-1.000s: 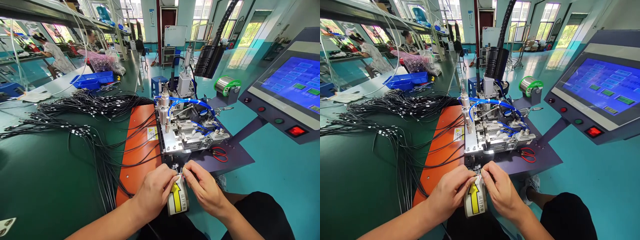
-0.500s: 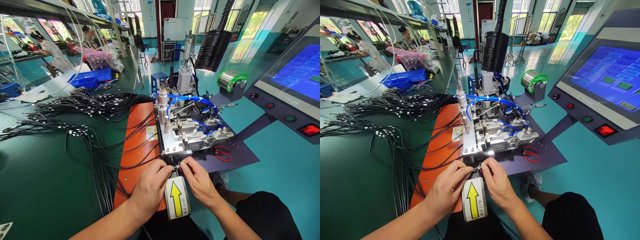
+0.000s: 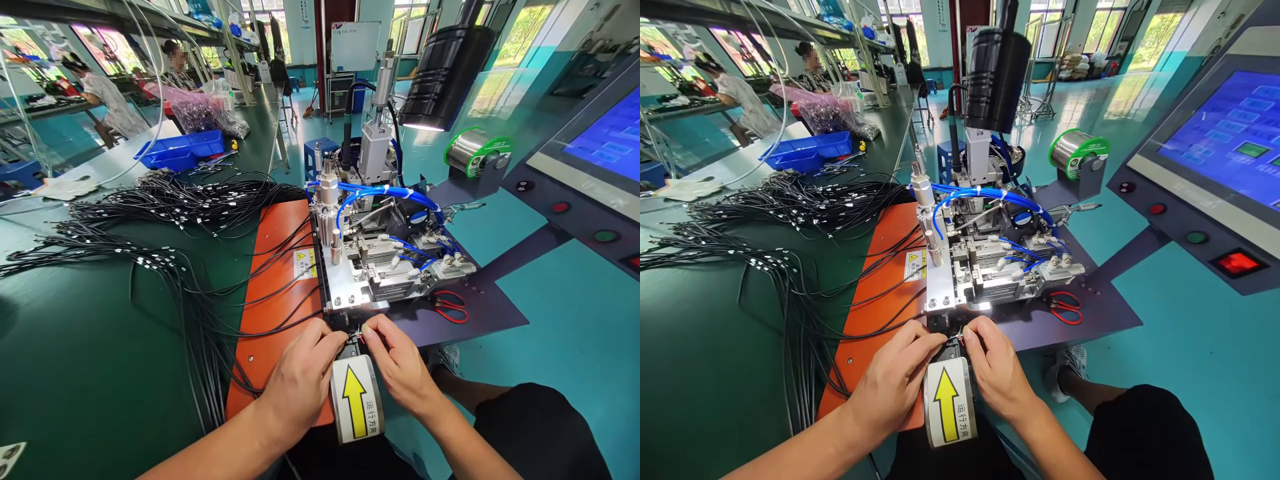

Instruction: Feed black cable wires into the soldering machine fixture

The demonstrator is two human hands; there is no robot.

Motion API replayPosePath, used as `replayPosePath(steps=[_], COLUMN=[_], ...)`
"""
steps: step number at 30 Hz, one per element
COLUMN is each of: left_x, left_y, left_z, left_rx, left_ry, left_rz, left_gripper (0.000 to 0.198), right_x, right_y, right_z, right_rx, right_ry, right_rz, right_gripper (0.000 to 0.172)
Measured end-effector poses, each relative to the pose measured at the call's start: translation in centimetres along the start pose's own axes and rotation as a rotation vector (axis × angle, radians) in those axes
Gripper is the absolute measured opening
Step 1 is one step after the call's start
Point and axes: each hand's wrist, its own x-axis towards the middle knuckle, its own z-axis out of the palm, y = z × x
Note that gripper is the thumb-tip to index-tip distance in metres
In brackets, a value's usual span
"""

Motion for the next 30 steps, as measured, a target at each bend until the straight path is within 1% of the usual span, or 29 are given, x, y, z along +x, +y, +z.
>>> replayPosePath(steps=[12,20,25,30], left_x=[0.21,-0.10,0.00,0.11], left_y=[0.15,-0.26,-0.12,-0.02], left_z=[-0.04,0.26,0.20,0.25], left_rx=[0.095,0.148,0.196,0.223], left_ry=[-0.035,-0.056,-0.089,-0.087], left_rz=[-0.007,0.034,0.043,0.054], left_gripper=[0.030,0.029,0.028,0.029], right_x=[0.13,0.16,0.21,0.20], right_y=[-0.07,-0.11,-0.03,0.01], right_z=[0.05,0.14,0.29,0.41], right_rx=[-0.010,-0.018,-0.025,-0.047], right_ry=[0.010,0.017,0.022,0.045], right_rz=[0.001,0.007,0.009,-0.005], right_gripper=[0.026,0.027,0.027,0.028])
